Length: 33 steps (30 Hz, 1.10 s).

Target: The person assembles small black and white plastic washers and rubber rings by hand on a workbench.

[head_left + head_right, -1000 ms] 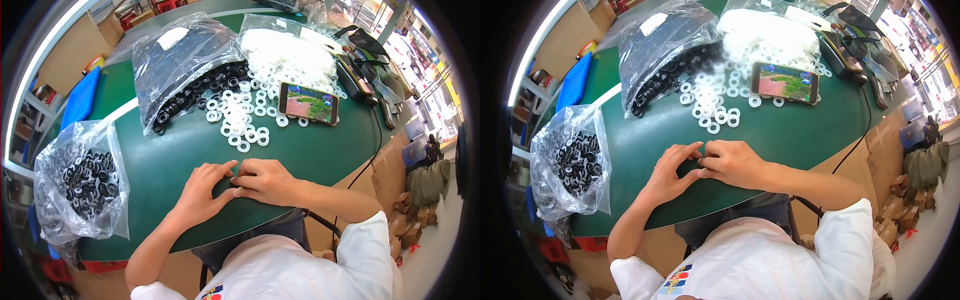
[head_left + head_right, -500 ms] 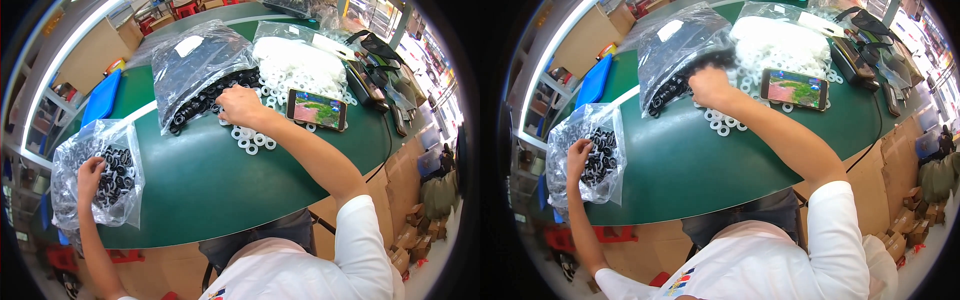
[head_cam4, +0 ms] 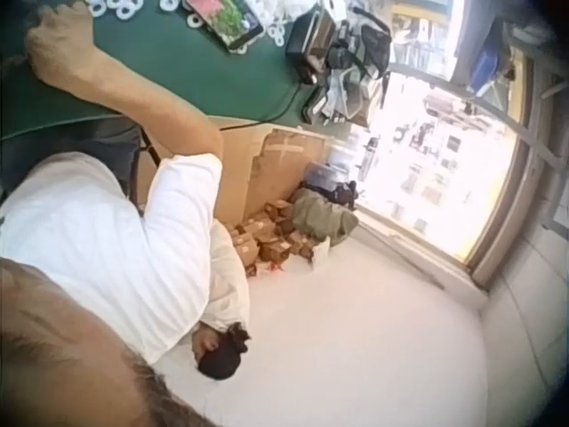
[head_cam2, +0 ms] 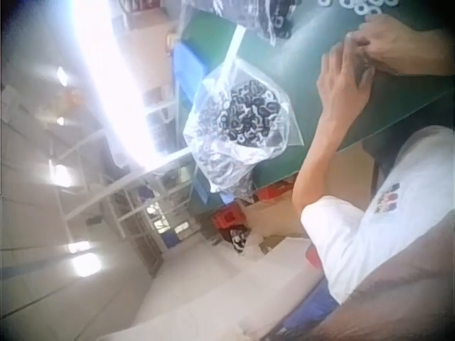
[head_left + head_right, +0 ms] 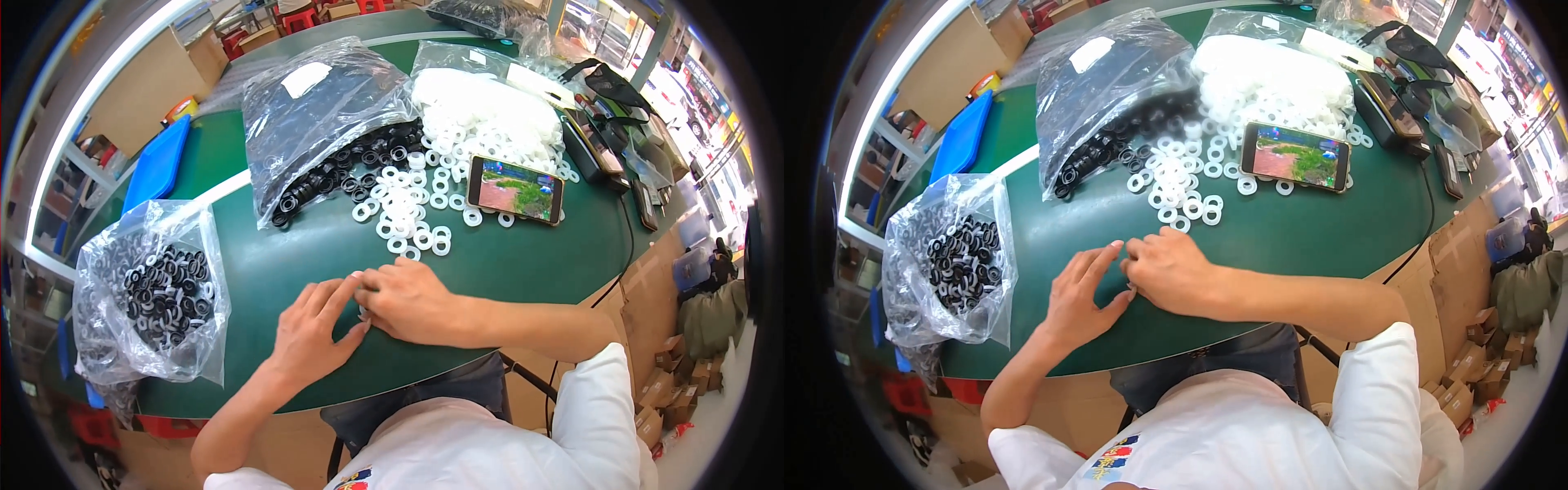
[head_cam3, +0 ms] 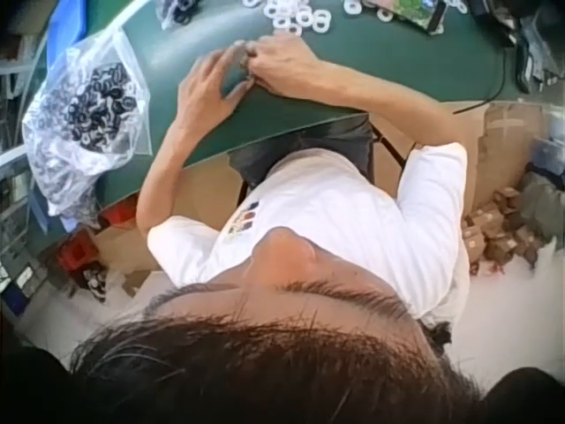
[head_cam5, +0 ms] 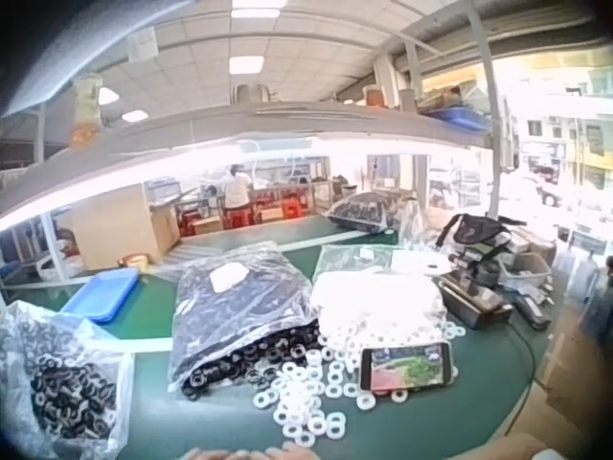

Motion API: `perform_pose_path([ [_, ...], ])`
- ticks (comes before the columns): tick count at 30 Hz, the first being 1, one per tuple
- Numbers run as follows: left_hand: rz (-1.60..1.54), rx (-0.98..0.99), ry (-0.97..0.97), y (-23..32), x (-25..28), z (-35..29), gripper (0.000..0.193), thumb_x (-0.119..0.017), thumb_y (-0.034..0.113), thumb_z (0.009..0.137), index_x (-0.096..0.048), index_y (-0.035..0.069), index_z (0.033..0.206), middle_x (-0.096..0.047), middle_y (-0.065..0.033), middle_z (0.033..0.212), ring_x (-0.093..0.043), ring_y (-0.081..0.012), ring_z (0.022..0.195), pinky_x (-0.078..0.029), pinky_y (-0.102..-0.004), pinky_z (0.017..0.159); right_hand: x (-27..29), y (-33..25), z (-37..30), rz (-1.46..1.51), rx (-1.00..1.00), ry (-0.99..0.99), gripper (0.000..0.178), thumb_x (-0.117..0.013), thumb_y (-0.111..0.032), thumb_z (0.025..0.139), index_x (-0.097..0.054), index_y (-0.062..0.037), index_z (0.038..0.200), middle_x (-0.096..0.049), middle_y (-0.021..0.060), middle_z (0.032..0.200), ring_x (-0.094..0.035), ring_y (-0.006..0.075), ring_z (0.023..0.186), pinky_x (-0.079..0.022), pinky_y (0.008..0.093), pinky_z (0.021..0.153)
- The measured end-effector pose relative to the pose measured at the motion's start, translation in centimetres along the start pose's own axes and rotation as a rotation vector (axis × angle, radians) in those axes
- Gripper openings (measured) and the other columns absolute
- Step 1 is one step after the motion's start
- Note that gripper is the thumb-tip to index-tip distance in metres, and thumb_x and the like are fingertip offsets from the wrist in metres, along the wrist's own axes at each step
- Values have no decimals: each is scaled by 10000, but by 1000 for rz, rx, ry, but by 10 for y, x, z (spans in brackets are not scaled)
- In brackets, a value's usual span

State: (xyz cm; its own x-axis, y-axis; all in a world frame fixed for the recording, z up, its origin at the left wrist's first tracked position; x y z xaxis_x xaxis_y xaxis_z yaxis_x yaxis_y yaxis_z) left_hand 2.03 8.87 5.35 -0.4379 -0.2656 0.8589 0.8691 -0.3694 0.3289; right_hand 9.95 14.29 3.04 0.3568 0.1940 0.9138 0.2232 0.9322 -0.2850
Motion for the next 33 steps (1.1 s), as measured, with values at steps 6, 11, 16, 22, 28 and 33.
perform_pose_path([
  [6,-269,213,-28,-7,-18,8,678,-833,204,745,-561,48,1346,-616,-122,1145,-602,-293,933,-526,-394,806,59,99,63,121,-195,64,377,-751,-346,833,-720,-95,1111,-708,116,983,-680,291,966,-529,424,836],
  [11,-208,15,-10,0,-34,10,372,-812,94,763,-693,65,1114,-651,-88,1070,-608,-268,927,-525,-375,775,24,138,108,-306,-389,-127,409,-751,-388,805,-722,-112,1105,-721,92,992,-672,297,1023,-526,435,874],
  [16,-340,-6,12,-1,-33,6,393,-805,49,758,-685,66,1133,-663,-81,1065,-612,-272,943,-512,-382,801,27,118,106,-283,-192,68,400,-766,-231,787,-690,-106,1159,-705,82,988,-652,274,996,-499,445,835],
  [22,-181,39,49,0,-20,7,508,-791,77,772,-639,101,1256,-660,-55,1074,-600,-244,998,-460,-374,860,68,38,29,-92,128,171,620,-792,-92,744,-583,-106,1328,-676,55,955,-619,245,888,-517,381,798],
  [28,-285,-17,-56,-1,-31,5,458,-793,84,770,-667,91,1210,-705,-36,1052,-610,-231,962,-467,-366,855,50,37,-46,64,-30,-58,693,-786,-102,750,-542,-129,1398,-687,50,981,-632,247,890,-528,368,785],
  [33,-302,-20,-78,1,-32,5,483,-802,88,763,-661,87,1225,-688,-49,1107,-608,-246,987,-471,-369,874,52,39,-64,181,-133,96,697,-756,-68,784,-515,-142,1433,-648,76,1217,-623,254,968,-528,369,864],
])
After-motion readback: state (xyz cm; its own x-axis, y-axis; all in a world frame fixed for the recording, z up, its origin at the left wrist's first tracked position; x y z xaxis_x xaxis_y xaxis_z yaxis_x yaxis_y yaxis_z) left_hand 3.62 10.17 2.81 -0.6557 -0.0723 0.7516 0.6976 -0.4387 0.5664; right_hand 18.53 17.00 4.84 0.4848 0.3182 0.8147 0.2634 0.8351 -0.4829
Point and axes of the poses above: each hand's wrist, its own z-axis towards the middle knuckle, its own x-axis out of the back of the hand, y = z × x, the point moved 9 cm from there along z, towards the middle knuckle
